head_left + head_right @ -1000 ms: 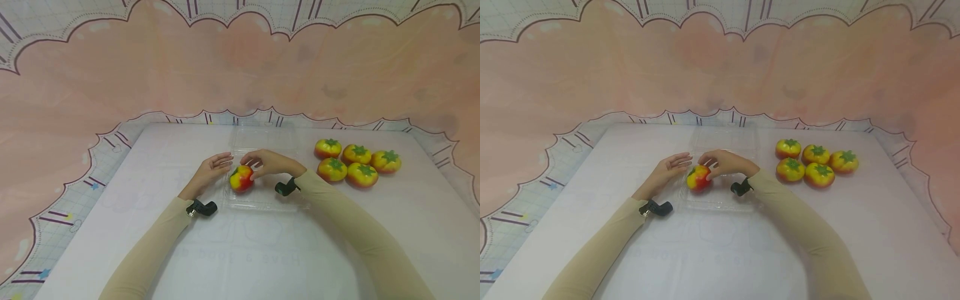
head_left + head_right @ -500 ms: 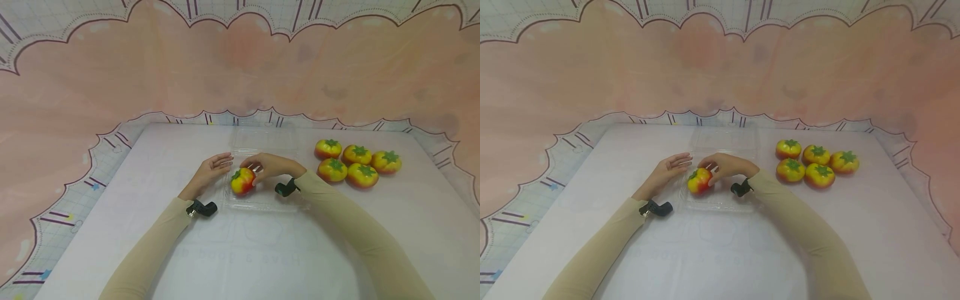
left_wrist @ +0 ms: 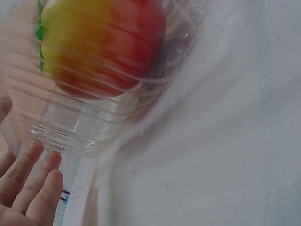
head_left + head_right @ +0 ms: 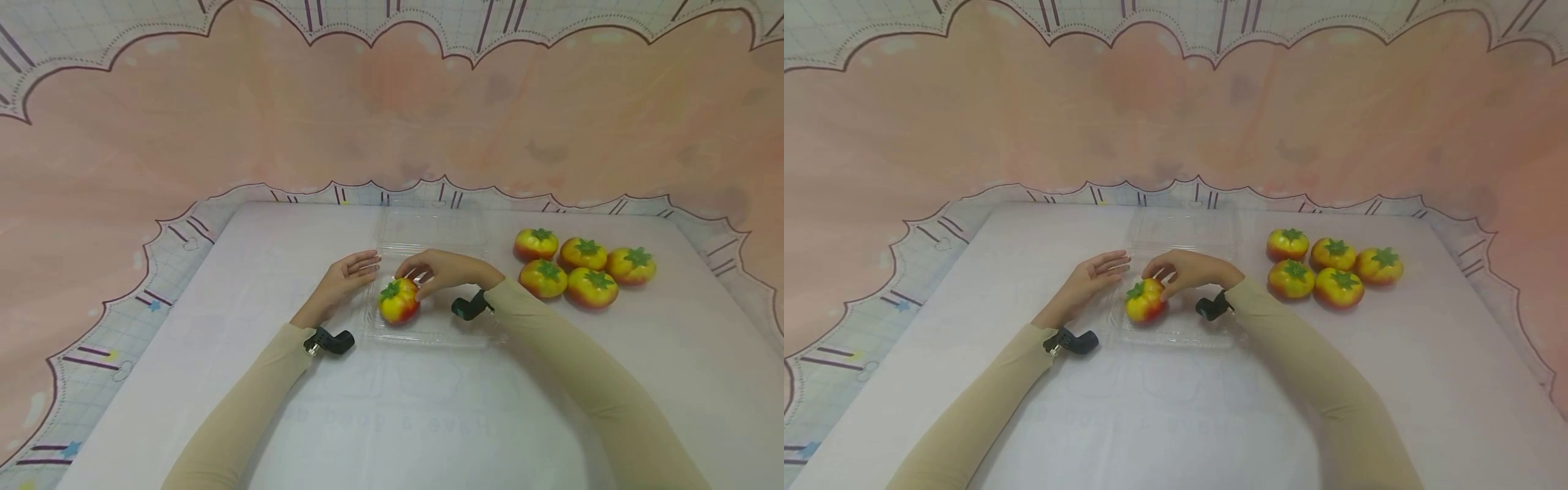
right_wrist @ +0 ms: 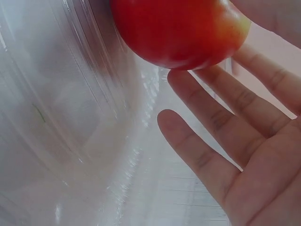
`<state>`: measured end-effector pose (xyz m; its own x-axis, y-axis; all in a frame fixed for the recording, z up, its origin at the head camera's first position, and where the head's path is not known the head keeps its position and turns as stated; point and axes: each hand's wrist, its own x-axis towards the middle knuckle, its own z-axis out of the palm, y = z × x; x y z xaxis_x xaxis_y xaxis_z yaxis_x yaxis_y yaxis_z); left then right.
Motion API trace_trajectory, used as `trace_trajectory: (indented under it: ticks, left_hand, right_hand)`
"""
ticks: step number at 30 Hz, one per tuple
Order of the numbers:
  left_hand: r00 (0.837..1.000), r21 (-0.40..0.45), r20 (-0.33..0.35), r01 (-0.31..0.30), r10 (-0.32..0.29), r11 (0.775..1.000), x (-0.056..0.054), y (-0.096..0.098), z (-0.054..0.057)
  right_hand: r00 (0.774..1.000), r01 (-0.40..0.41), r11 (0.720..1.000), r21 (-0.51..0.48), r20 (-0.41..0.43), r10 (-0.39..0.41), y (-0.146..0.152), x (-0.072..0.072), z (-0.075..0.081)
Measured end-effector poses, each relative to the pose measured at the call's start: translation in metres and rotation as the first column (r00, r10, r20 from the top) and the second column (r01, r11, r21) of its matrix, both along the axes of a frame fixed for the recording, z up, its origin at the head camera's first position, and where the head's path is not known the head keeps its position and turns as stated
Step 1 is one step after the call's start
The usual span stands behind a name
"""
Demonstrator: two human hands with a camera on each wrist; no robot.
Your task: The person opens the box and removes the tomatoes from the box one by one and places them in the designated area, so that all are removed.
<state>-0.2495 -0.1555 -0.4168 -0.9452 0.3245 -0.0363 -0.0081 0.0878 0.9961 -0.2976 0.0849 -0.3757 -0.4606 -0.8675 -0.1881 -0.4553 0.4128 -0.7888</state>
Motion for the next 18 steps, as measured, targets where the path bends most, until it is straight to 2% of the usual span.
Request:
trace_trajectory:
  ticks: [6, 18]
  left_hand:
    - [1.000, -0.018, -0.001, 0.004, -0.004, 1.000, 0.0007, -0.0001, 0.0015]
    - [1.000, -0.040, -0.006, 0.002, -0.002, 0.999, -0.0010, -0.0004, -0.0005]
  right_hand:
    - [1.000, -0.013, 1.000, 0.000, 0.027, 0.013, -0.0012, -0.0002, -0.0018]
    - [0.998, -0.057, 0.997, 0.054, 0.023, 0.055, -0.0040, 0.0023, -0.0010]
